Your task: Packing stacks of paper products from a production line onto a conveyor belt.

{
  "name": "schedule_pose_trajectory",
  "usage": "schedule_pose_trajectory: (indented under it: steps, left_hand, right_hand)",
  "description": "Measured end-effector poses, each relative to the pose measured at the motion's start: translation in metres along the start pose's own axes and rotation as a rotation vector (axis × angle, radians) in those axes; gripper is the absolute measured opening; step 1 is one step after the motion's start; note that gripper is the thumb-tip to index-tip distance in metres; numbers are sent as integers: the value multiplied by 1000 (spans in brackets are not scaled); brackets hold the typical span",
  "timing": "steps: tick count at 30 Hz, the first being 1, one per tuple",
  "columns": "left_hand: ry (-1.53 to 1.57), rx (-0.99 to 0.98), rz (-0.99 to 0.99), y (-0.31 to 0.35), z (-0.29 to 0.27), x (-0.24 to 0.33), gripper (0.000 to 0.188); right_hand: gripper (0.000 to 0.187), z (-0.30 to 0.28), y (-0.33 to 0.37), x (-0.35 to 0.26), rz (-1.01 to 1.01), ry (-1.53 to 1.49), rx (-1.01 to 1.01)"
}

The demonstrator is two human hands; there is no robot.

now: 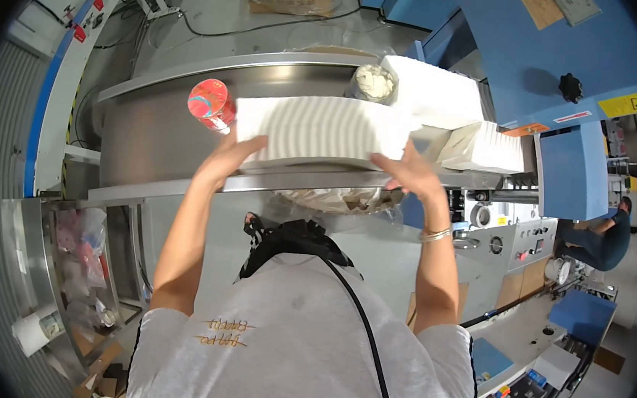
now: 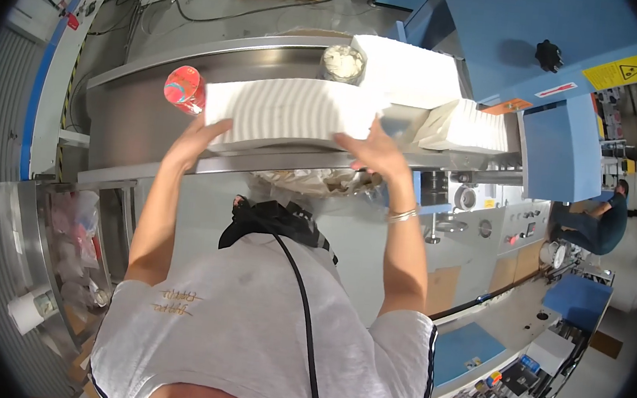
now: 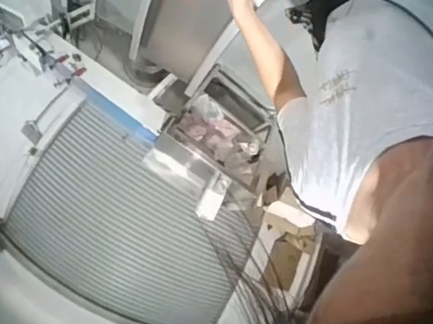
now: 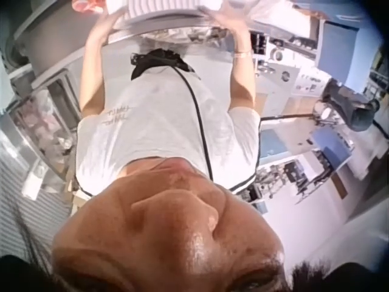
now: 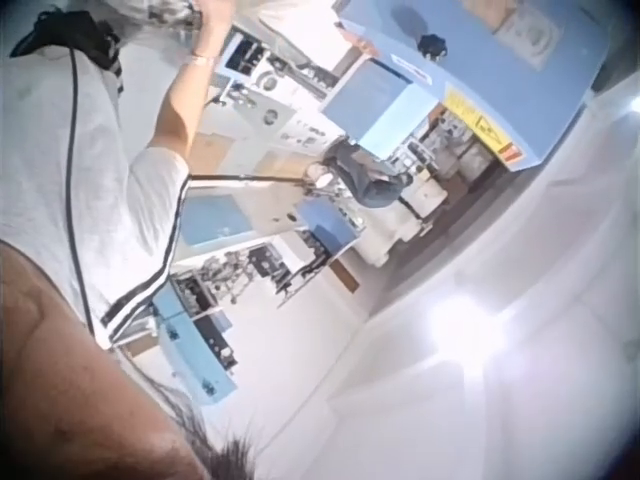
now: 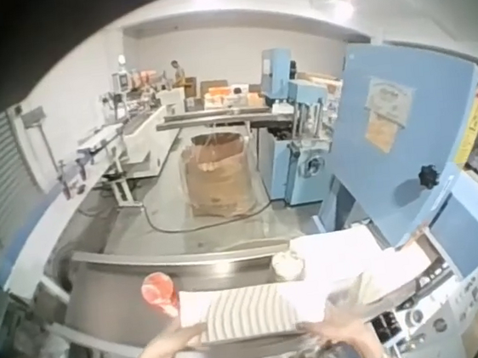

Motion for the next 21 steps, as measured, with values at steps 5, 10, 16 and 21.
schedule_pose_trajectory:
  steps: [5,10,16,21]
  left_hand:
    - [51,117,-86,42,-59,-6,82]
    - [127,251,-48,51,-88,-16,82]
    - [128,233,-18,36,-91,-24,81]
    - [115,229,-9,37,-92,-27,76]
  right_hand:
    - [112,61,-35,-23,-142,51,-117]
    - [107,70,-73,-57,-195,48,-264]
    - [76,38,-76,-58,-141,264,-227]
    - [86,43,-57,-127,-150,876,268]
Point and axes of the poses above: each hand's wrist, its own y-axis away from the middle knuckle, its own z-axis out of the palm, x = y × z, the point moved 5 cm from there along -y, towards the middle knuckle, and after that the axes turned 9 degrees about -z, right-handed, at the moved point
